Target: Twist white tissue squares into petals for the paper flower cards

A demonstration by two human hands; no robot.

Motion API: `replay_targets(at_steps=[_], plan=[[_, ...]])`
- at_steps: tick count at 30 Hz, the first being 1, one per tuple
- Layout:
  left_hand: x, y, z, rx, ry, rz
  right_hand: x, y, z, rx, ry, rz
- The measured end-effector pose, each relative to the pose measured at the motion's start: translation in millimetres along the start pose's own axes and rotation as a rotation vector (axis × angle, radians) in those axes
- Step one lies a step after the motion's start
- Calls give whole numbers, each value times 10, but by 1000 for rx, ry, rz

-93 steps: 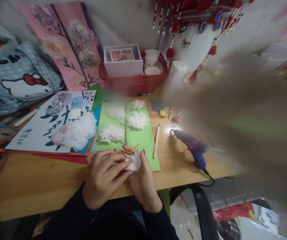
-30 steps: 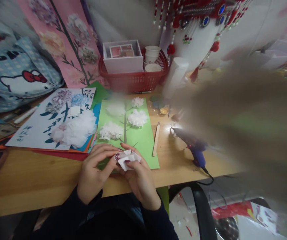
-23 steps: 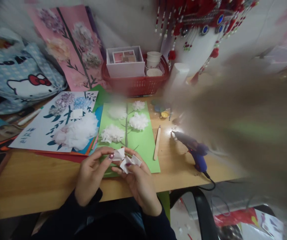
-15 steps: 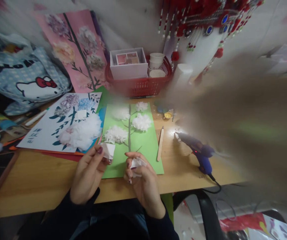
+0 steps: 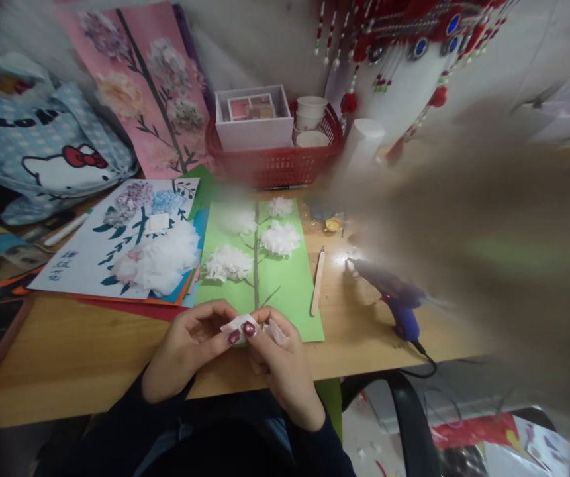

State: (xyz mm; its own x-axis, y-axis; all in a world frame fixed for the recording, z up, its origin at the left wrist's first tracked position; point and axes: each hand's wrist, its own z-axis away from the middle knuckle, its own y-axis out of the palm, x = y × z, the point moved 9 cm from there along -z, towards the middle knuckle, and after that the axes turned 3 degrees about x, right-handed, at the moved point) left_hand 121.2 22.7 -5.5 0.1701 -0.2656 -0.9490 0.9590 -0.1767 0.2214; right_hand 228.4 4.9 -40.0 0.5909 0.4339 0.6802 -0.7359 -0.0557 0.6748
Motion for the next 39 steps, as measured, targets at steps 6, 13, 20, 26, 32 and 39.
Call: replay_targets(at_steps=[6,13,20,26,32,39], plan=[[-56,-120,-5,-73,62,-76,42,3,-3,4,-41,-56],[-231,-117,50,-18,119,-275,20,24,64,99,-68,110],[-77,57,106,186,-46,-324,58,144,101,183,-42,365],[-1,45,85,198,-91,-318,52,108,114,168,-63,361],[2,38,84,186,-123,-363,49,128,103,171,-34,356],[33,42,100,172,-193,-307,-19,121,108,192,23,300]])
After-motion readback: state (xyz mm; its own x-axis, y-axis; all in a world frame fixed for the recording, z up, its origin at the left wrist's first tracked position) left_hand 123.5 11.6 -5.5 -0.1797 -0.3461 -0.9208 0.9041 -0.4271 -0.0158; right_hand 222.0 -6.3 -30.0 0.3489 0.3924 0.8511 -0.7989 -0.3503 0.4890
